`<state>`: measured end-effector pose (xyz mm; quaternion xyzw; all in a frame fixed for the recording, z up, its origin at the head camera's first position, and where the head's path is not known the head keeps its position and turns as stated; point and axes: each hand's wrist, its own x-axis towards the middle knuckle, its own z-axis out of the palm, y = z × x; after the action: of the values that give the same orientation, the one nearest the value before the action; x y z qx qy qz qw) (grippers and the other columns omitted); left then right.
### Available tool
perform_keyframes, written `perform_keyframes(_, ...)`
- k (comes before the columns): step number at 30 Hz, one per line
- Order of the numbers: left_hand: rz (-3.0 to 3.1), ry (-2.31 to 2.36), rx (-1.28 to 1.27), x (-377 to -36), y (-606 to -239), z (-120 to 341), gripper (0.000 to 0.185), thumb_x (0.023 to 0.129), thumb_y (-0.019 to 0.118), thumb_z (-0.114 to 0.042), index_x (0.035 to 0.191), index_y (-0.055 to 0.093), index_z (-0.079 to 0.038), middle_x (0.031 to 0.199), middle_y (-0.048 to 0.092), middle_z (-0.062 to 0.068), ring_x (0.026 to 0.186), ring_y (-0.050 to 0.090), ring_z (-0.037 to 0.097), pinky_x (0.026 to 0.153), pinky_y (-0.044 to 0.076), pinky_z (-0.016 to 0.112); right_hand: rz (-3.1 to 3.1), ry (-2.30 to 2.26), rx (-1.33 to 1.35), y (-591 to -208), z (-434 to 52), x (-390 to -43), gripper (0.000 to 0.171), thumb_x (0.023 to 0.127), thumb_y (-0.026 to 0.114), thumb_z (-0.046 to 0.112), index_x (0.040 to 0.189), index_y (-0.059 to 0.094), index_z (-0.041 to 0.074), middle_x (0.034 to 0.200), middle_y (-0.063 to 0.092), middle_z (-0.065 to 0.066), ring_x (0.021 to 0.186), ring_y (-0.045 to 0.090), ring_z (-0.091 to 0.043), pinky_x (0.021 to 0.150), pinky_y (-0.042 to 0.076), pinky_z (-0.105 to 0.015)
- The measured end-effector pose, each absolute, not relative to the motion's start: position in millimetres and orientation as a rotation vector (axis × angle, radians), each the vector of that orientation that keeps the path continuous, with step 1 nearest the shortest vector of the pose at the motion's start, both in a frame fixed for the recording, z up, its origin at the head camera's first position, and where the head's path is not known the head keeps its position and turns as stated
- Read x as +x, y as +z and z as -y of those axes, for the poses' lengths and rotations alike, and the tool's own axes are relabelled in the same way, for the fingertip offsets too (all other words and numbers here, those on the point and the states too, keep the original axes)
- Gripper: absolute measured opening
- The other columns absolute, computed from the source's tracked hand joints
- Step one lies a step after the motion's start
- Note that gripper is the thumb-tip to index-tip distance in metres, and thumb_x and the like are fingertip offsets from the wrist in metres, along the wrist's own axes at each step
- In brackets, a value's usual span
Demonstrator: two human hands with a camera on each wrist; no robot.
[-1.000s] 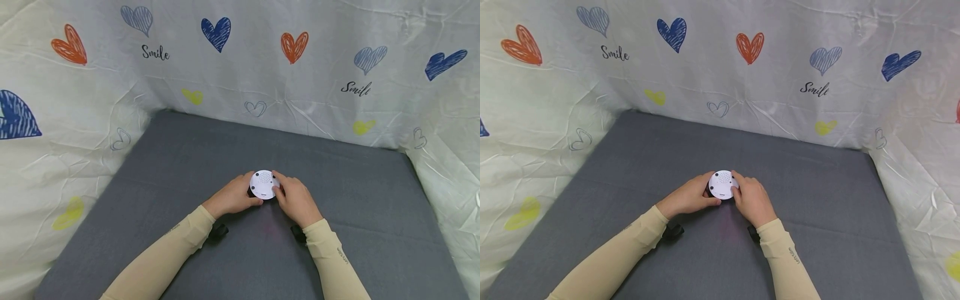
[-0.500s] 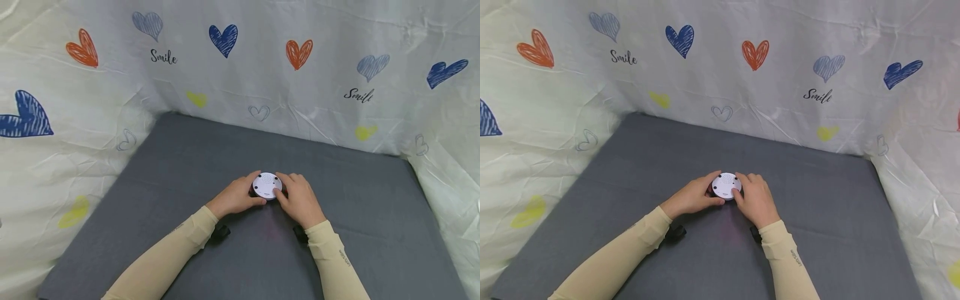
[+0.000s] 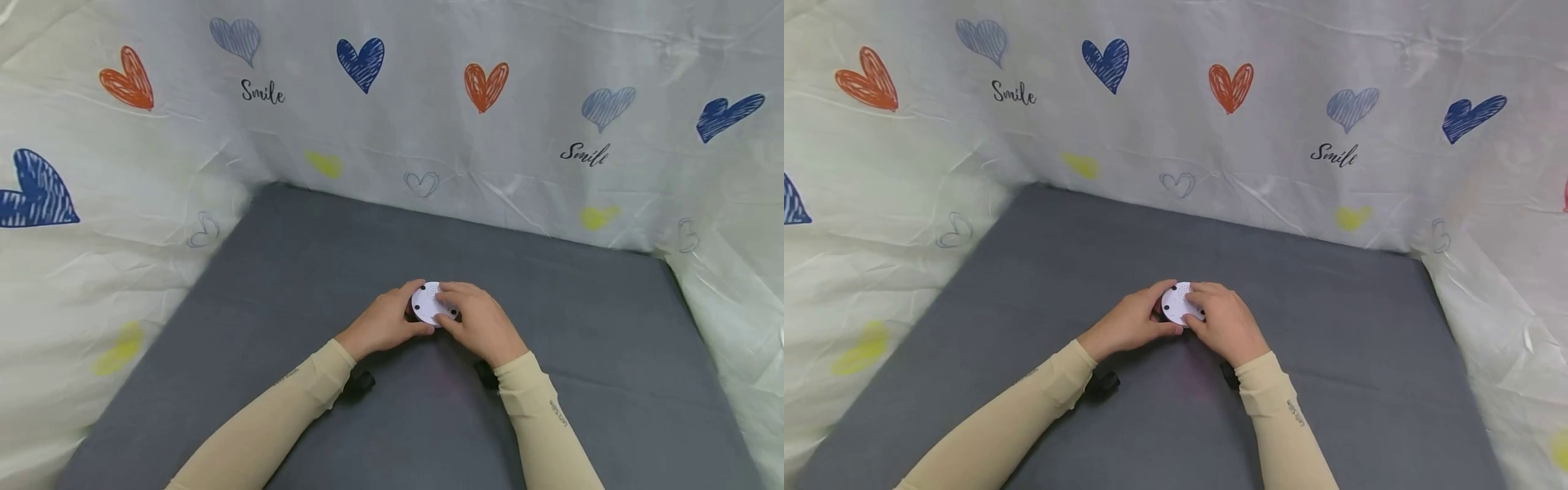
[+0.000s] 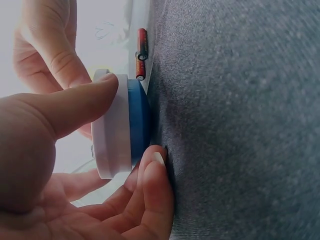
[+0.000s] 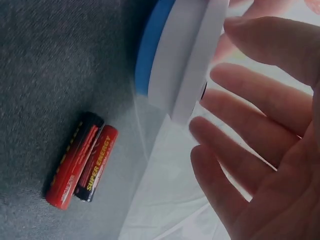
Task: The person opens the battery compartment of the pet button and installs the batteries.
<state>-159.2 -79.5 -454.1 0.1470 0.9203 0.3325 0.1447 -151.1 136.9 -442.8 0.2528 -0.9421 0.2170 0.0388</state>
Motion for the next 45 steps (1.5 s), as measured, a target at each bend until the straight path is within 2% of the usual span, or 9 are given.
perform_keyframes(12, -2.672, 0.991, 0.443, -160, -455, 79, 0.091, 0.093, 0.087, -0.037, 0.168, 0.039, -0.019, 0.149, 0.066, 0.014, 0.127, 0.067, 0.028, 0.101, 0.054, 0.048, 2.886, 0.713, 0.804, -441, -135, -152, 0.039, 0.095, 0.085, 0.024, 0.131, 0.079, 0.010, 0.141, 0.075, -0.008, 0.138, 0.067, -0.029, 0.112, 0.054, -0.051)
perform_keyframes(19, -2.676, 1.008, 0.460, -159, -456, 78, 0.090, 0.093, 0.088, -0.035, 0.167, 0.040, -0.019, 0.140, 0.072, 0.013, 0.109, 0.070, 0.021, 0.090, 0.054, 0.041, 2.854, 0.705, 0.806, -443, -136, -151, 0.035, 0.095, 0.086, 0.021, 0.128, 0.080, 0.009, 0.140, 0.075, -0.008, 0.136, 0.069, -0.030, 0.109, 0.056, -0.050)
perform_keyframes(22, -2.676, 1.011, 0.467, -159, -456, 79, 0.090, 0.093, 0.088, -0.035, 0.167, 0.040, -0.018, 0.127, 0.076, 0.010, 0.100, 0.068, 0.019, 0.085, 0.053, 0.038, 2.831, 0.692, 0.830, -444, -135, -151, 0.034, 0.094, 0.086, 0.020, 0.126, 0.080, 0.009, 0.138, 0.076, -0.009, 0.134, 0.070, -0.031, 0.108, 0.057, -0.050)
perform_keyframes(24, -2.672, 1.016, 0.475, -159, -455, 79, 0.090, 0.093, 0.088, -0.035, 0.167, 0.040, -0.017, 0.110, 0.076, 0.006, 0.090, 0.066, 0.016, 0.079, 0.052, 0.035, 2.812, 0.679, 0.848, -446, -135, -152, 0.033, 0.095, 0.086, 0.019, 0.125, 0.081, 0.009, 0.135, 0.077, -0.009, 0.132, 0.071, -0.031, 0.107, 0.057, -0.048)
perform_keyframes(26, -2.664, 1.028, 0.484, -160, -456, 80, 0.089, 0.093, 0.088, -0.034, 0.166, 0.041, -0.016, 0.094, 0.072, 0.001, 0.080, 0.062, 0.014, 0.073, 0.049, 0.032, 2.790, 0.665, 0.864, -448, -134, -153, 0.031, 0.094, 0.086, 0.018, 0.124, 0.081, 0.009, 0.132, 0.078, -0.009, 0.130, 0.072, -0.029, 0.106, 0.058, -0.047)
perform_keyframes(28, -2.657, 1.040, 0.493, -160, -456, 80, 0.088, 0.093, 0.088, -0.034, 0.166, 0.041, -0.016, 0.085, 0.067, -0.002, 0.075, 0.060, 0.013, 0.069, 0.047, 0.031, 2.768, 0.654, 0.873, -449, -134, -153, 0.031, 0.093, 0.086, 0.016, 0.123, 0.081, 0.008, 0.129, 0.079, -0.009, 0.126, 0.074, -0.028, 0.104, 0.059, -0.045)
perform_keyframes(37, -2.674, 1.018, 0.515, -162, -455, 81, 0.087, 0.094, 0.087, -0.036, 0.166, 0.041, -0.015, 0.085, 0.067, -0.003, 0.075, 0.060, 0.012, 0.070, 0.047, 0.030, 2.700, 0.558, 0.908, -452, -130, -153, 0.029, 0.086, 0.082, 0.012, 0.114, 0.080, 0.006, 0.119, 0.079, -0.010, 0.113, 0.076, -0.026, 0.096, 0.062, -0.044)
perform_keyframes(45, -2.650, 1.018, 0.475, -158, -455, 80, 0.088, 0.094, 0.087, -0.036, 0.166, 0.040, -0.015, 0.083, 0.065, -0.002, 0.072, 0.059, 0.013, 0.067, 0.046, 0.031, 2.805, 0.708, 0.865, -449, -135, -151, 0.031, 0.093, 0.088, 0.022, 0.121, 0.079, 0.012, 0.134, 0.075, -0.009, 0.128, 0.070, -0.029, 0.107, 0.057, -0.047)
